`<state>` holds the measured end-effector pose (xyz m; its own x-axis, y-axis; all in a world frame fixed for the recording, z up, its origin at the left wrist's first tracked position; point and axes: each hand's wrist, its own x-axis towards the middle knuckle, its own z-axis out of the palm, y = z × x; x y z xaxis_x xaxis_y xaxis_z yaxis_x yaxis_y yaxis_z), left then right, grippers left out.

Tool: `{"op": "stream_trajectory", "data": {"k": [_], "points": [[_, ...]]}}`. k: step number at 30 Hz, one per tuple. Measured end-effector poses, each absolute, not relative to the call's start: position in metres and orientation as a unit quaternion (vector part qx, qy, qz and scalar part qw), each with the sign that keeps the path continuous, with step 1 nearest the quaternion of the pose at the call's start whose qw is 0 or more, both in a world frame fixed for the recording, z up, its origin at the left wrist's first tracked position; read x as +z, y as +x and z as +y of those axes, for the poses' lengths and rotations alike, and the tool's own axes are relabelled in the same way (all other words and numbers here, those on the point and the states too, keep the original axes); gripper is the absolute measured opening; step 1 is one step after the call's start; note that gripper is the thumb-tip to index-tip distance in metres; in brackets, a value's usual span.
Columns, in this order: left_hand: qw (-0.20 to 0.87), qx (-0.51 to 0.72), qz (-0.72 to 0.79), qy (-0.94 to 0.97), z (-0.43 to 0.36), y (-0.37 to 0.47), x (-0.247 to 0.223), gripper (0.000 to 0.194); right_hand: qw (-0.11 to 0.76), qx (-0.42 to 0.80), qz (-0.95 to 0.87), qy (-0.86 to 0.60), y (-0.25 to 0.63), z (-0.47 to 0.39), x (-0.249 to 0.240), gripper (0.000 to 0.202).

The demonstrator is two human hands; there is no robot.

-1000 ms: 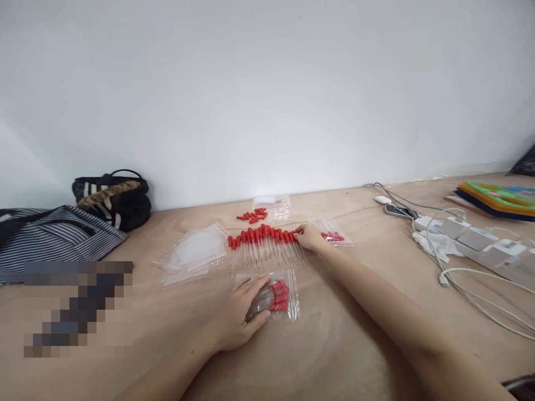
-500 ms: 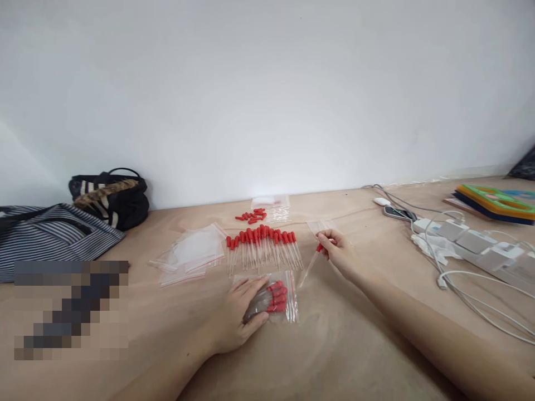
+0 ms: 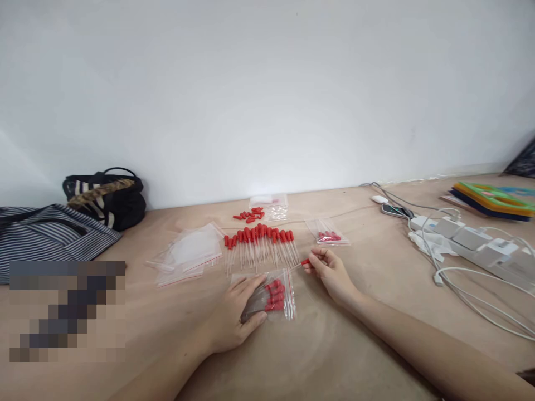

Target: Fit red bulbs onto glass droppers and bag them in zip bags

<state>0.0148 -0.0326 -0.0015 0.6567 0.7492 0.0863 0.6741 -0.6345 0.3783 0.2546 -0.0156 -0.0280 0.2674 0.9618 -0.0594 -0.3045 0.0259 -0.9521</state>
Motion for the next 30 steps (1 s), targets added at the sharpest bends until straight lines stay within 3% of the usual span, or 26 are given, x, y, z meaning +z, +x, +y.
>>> {"op": "stream_trajectory", "data": {"k": [11,16,20,25,30], "points": [[0.16,0.132,0.385,0.899,-0.033,0.014,-0.003,0.058,0.503,0.585,-0.422,-0.476,0.235,-0.023,-0.028,0.039],[0.165,0.144,0.373,0.901,-0.032,0.014,-0.005,0.058,0.426,0.507,-0.544,-0.515,0.238,-0.016,-0.03,0.025],[0.166,0.147,0.374,0.9,-0.032,0.015,-0.003,0.059,0.42,0.419,-0.624,-0.508,0.237,-0.008,-0.033,0.015],[0.171,0.147,0.374,0.899,-0.033,0.014,-0.003,0.057,0.37,0.516,-0.622,-0.459,0.229,-0.01,-0.03,0.015],[0.174,0.165,0.36,0.902,-0.03,0.012,-0.009,0.062,0.425,0.502,-0.564,-0.5,0.216,-0.01,-0.03,0.022]]}}
